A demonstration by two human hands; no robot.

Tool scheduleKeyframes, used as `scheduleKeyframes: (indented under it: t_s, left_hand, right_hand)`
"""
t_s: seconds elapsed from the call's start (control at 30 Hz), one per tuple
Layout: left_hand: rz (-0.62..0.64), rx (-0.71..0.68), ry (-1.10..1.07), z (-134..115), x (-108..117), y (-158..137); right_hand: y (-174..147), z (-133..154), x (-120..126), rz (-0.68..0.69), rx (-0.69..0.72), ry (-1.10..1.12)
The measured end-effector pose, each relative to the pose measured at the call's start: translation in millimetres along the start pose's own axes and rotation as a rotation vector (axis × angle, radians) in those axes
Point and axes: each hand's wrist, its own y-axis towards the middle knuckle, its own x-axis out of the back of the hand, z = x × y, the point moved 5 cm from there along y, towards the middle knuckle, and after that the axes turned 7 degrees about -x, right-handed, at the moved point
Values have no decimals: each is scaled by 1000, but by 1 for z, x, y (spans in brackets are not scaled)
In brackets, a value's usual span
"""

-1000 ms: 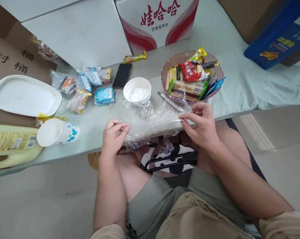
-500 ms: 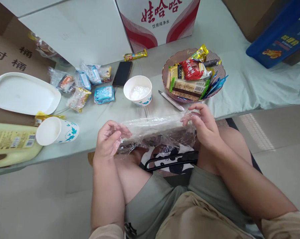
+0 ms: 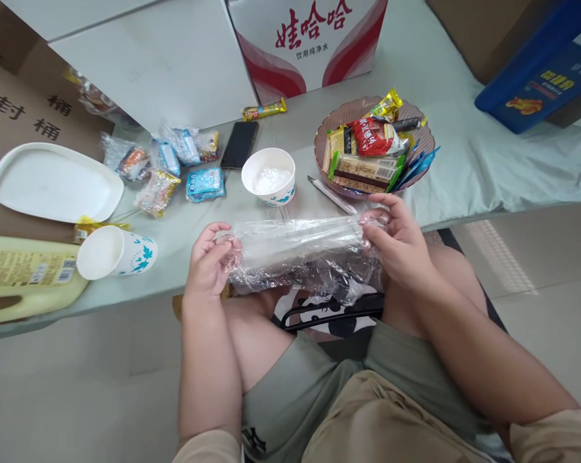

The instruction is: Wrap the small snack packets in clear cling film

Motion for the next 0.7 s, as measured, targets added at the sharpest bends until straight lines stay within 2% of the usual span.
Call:
scheduleKeyframes:
  t_s: [0.1,0.13,0.17,0.2,0.23,0.3,0.33,0.37,0.4,0.43,0.47,0.53,0.57,0.6,0.63,0.7]
  left_hand:
    - [-20,-19,-4,1,1,2]
    - [-33,-21,15,3,0,4]
    - [-47,-21,39,5,0,5]
    - [-59,-23,62,6,-1,6]
    - [-65,-32,76,8,-2,8]
    - [-61,-71,80,9,-7,11]
    - [-54,-98,69,8,-10,12]
    - [-47,-126,50,7,-13,14]
    - [-44,-149,28,6,-17,15]
    - [-45,-166,3,4,-20,15]
    - [-44,-173,-26,3,-24,16]
    - [-9,-153,-104,1,-32,15]
    - [30,-125,-151,0,-37,14]
    - [78,-91,-196,0,-43,12]
    - [129,-55,-234,0,-47,9]
    - [208,-5,-276,1,-54,2]
  right_hand:
    - [-9,8,9,-62,43,46]
    - [-13,13,10,-25,52,66]
    - [-17,18,8,78,45,89]
    - [-22,22,3,255,24,114]
    - [-29,27,-6,511,-8,135]
    - [-52,32,-21,1132,-95,121]
    - [-64,32,-24,1397,-139,95]
    - [-70,31,-24,1565,-174,78]
    - [-70,28,-24,1614,-203,79]
    - [-63,23,-24,1538,-226,99]
    - [-51,18,-25,1350,-232,135]
    - [-24,3,-19,840,-205,156]
    - [-15,-5,-16,625,-187,118]
    - [-9,-13,-15,479,-174,62]
    - [-7,-20,-18,416,-171,1]
    - [-8,-33,-32,457,-172,-94]
